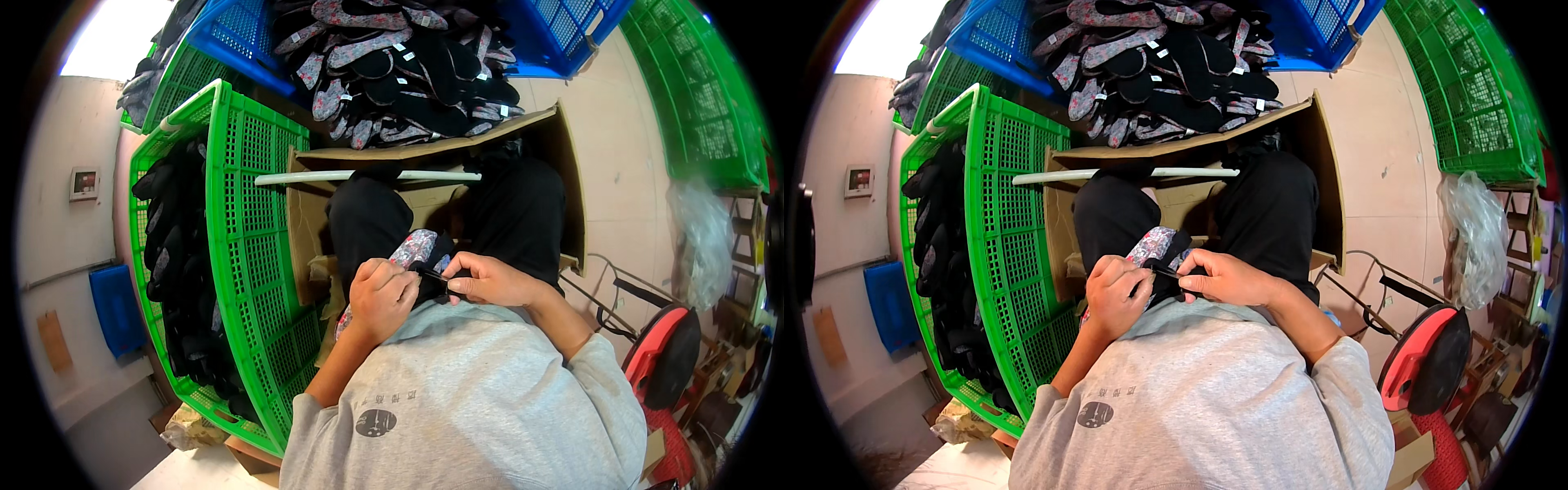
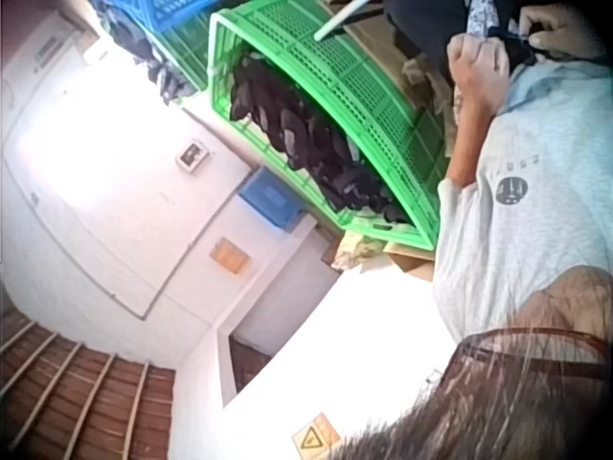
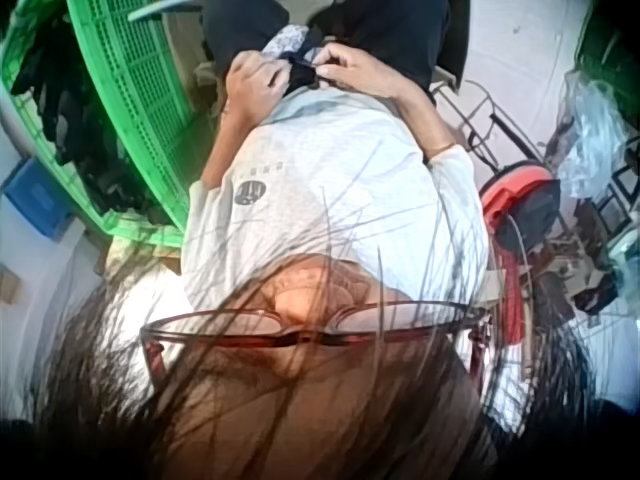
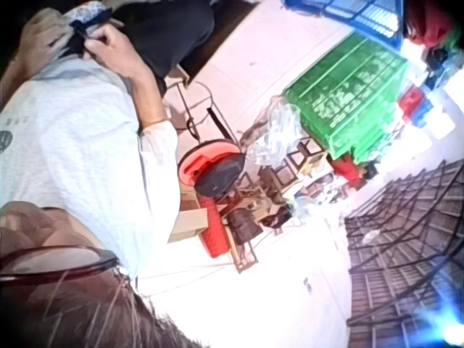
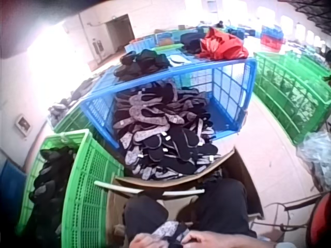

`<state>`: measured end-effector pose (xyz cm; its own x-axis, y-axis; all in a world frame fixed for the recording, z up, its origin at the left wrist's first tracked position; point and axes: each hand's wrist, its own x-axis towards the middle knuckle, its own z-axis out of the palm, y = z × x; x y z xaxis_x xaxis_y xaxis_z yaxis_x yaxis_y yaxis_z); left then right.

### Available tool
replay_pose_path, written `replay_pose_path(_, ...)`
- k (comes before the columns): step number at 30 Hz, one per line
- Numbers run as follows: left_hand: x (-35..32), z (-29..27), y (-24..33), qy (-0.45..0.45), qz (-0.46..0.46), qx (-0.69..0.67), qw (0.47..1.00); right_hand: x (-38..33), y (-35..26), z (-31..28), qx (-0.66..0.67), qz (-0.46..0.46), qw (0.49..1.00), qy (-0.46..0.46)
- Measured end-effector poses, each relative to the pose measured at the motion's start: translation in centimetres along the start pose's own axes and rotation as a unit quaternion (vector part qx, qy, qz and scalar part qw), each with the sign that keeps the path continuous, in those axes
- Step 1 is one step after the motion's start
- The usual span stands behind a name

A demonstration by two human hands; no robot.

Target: The person sits at a workstation and uses scissors to trim excess fabric and threads from the edges of black slippers. They handle the slippers one at a time, picking them from a blue crate, cutting the loose material, and placing the finished items into a green crate. The person also uses a white rod to rearrange the slippers in the blue crate to access more items.

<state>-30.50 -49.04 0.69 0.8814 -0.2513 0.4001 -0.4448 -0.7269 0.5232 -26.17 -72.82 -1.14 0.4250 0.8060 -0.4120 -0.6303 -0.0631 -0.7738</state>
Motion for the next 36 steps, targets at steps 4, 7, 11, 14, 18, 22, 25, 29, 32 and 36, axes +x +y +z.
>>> replay_pose_path(4, 0.3, -0.2, 0.1, -0.003, 0.013, -0.008, 1.0, 0.2, -0.8, 0.4, 0.015, 0.039, 0.999, 0.024)
replay_pose_path(7, 0.3, -0.1, 0.0, 0.003, 0.017, -0.019, 1.0, 0.5, -1.1, 0.8, -0.007, 0.049, 0.997, 0.053)
replay_pose_path(11, 0.3, 0.0, 0.1, 0.004, 0.019, -0.022, 1.0, 0.9, -0.6, 0.8, -0.028, 0.048, 0.996, 0.066)
replay_pose_path(14, 0.3, 0.0, 0.0, 0.002, 0.015, -0.026, 1.0, 1.1, -0.1, 0.8, -0.026, 0.042, 0.996, 0.076)
replay_pose_path(18, 0.4, 0.1, 0.0, 0.001, 0.013, -0.03, 0.999, 1.1, -0.2, 1.2, -0.016, 0.036, 0.995, 0.091)
replay_pose_path(22, 0.2, 0.3, -0.2, -0.001, 0.011, -0.031, 0.999, 1.2, -0.2, 1.5, 0.01, 0.037, 0.995, 0.097)
replay_pose_path(25, 0.2, 0.4, -0.3, 0.003, 0.012, -0.027, 1.0, 1.4, 0.5, 1.5, 0.027, 0.037, 0.994, 0.101)
replay_pose_path(29, 0.2, 0.5, -0.4, 0.005, 0.008, -0.025, 1.0, 1.6, 0.6, 2.0, 0.039, 0.027, 0.993, 0.11)
replay_pose_path(32, 0.2, 0.6, -0.5, 0.007, 0.005, -0.027, 1.0, 1.9, 1.5, 2.4, 0.034, 0.009, 0.99, 0.14)
replay_pose_path(36, 0.0, 0.8, -0.7, 0.01, 0.002, -0.031, 0.999, 2.2, 2.4, 3.1, 0.014, -0.024, 0.984, 0.175)
